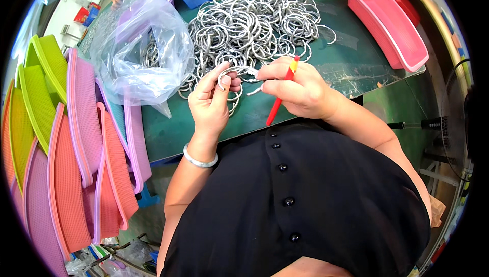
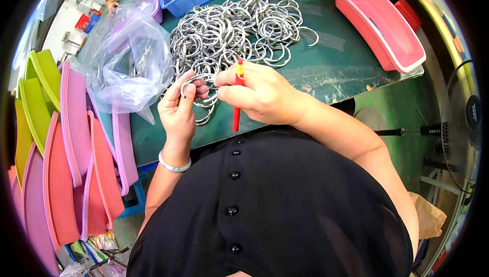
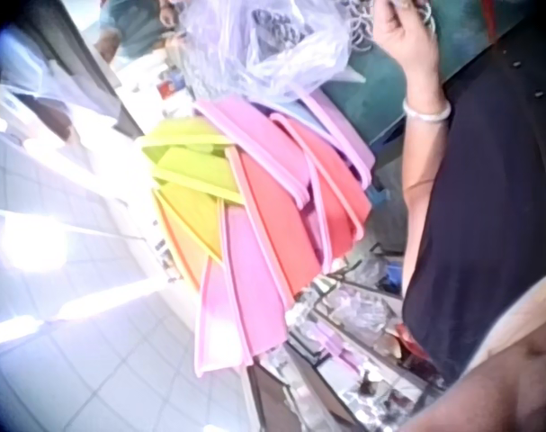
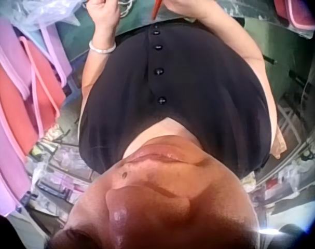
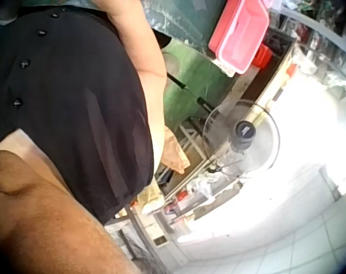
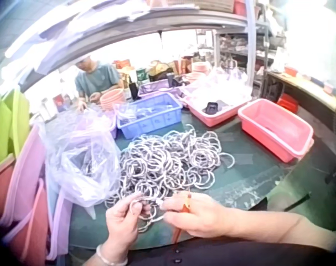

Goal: The person picks up metal rings from a pile, uses a small red-handled tool to trim or adjust the joint on each ring, and places them back into a container.

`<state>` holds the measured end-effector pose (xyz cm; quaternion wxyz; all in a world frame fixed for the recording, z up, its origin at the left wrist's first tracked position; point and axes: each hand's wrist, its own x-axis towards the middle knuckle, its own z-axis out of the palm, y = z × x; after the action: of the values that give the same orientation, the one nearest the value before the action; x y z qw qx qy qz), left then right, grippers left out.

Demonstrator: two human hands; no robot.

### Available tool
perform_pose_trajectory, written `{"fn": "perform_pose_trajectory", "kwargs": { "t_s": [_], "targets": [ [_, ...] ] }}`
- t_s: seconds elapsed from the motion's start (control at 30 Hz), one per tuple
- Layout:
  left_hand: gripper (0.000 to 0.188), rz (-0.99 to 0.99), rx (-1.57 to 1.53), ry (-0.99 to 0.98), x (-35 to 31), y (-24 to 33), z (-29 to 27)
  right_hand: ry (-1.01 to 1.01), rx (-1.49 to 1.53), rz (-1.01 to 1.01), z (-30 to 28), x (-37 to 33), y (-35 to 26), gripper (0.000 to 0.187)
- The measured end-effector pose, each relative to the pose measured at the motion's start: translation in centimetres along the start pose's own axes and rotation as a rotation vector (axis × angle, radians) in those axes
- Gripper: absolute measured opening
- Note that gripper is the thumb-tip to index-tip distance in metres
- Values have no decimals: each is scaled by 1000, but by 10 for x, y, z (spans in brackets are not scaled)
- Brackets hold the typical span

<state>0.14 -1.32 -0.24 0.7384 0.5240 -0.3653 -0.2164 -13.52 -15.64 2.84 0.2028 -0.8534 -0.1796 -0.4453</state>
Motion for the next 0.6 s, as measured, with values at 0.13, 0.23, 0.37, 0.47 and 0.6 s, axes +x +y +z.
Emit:
{"fn": "perform_pose_trajectory", "kwargs": {
  "t_s": [0.13,0.23,0.37,0.47,0.6],
  "targets": [
    [26,177,136,-22,1,0,-2,54,-108,-38,5,-8,6,16],
    [27,234,191,-55,2,1,-3,58,-153,-60,7,-12,9,17],
    [26,289,258,-80,2,1,-4,80,-147,-50,6,-14,10,19],
    [26,318,311,-98,2,3,-4,79,-152,-27,4,-15,10,20],
    [26,344,350,-112,2,6,-5,79,-153,-1,4,-18,11,20]
  ]
}}
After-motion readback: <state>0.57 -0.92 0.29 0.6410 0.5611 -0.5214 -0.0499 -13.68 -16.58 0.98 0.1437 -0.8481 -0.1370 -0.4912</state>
